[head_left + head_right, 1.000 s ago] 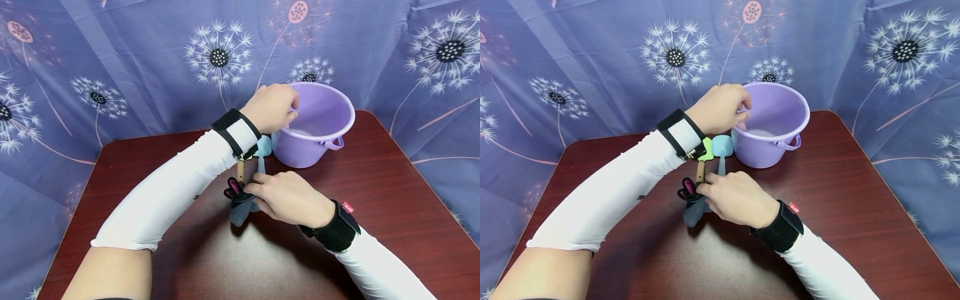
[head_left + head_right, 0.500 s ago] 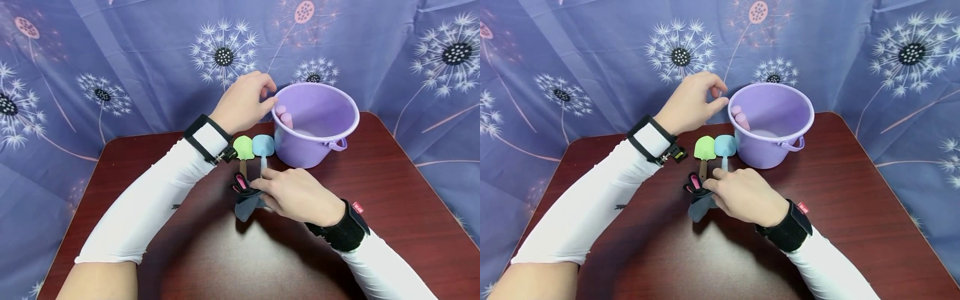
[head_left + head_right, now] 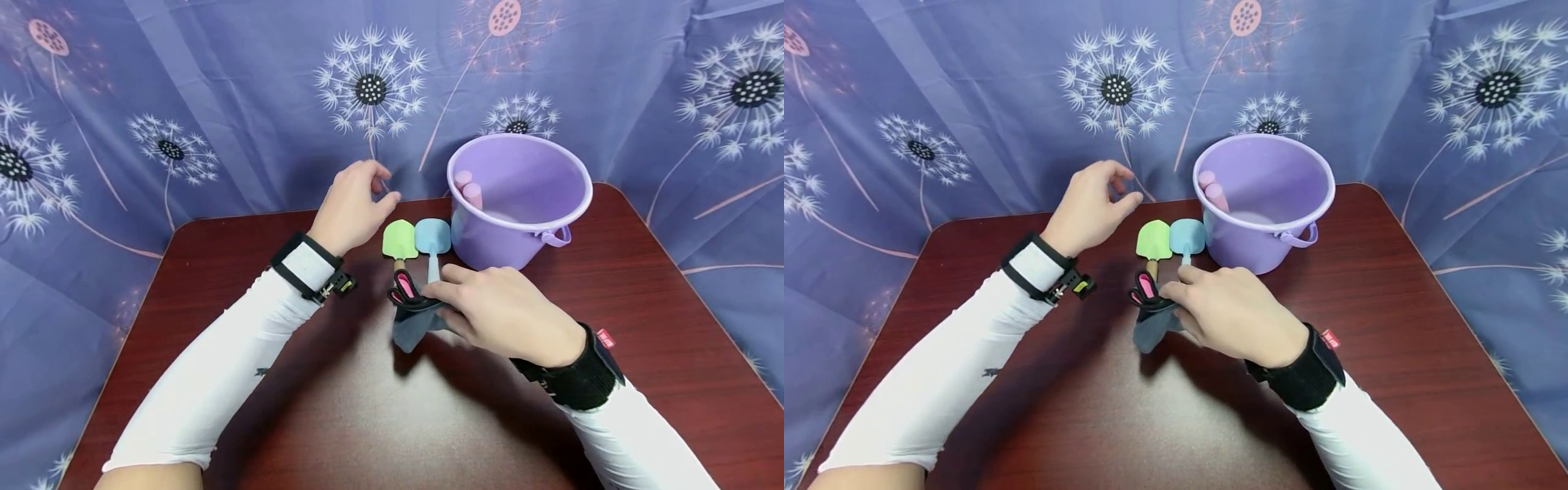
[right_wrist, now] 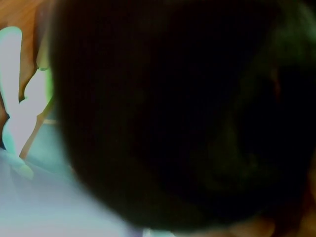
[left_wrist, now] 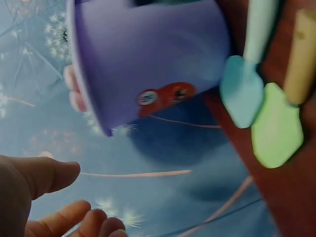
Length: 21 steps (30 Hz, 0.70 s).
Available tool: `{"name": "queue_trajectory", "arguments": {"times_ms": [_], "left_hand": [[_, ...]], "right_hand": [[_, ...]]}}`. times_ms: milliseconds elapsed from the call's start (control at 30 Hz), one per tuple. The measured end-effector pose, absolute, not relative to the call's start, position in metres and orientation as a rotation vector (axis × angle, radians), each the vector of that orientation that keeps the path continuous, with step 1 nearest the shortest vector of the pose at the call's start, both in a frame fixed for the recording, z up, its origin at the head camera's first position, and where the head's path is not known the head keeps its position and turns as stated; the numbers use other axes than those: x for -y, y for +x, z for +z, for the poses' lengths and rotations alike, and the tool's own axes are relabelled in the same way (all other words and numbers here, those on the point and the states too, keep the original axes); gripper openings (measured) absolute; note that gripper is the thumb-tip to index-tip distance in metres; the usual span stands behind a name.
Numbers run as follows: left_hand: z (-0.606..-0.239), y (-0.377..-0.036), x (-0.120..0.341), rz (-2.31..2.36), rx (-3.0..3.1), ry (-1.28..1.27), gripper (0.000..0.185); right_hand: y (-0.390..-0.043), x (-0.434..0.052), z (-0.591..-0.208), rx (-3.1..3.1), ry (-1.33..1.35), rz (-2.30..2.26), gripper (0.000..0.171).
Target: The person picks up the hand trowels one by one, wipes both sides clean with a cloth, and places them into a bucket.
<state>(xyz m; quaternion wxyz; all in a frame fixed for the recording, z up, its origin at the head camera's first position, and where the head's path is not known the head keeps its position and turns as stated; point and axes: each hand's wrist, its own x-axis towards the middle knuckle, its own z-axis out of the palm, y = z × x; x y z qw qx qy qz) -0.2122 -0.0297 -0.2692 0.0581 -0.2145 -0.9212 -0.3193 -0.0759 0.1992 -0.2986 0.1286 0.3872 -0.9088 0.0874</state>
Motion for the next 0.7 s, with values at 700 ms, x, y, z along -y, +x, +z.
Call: {"name": "queue_trajectory", "arguments": {"times_ms": [700], "left_hand": [[-0.388,-0.190,0.031,-1.148,3.154,-0.382,0.046]], "right_hand": [[-0.074,-0.203,-0.294,2.635,1.120,0.266,0.028]]}}
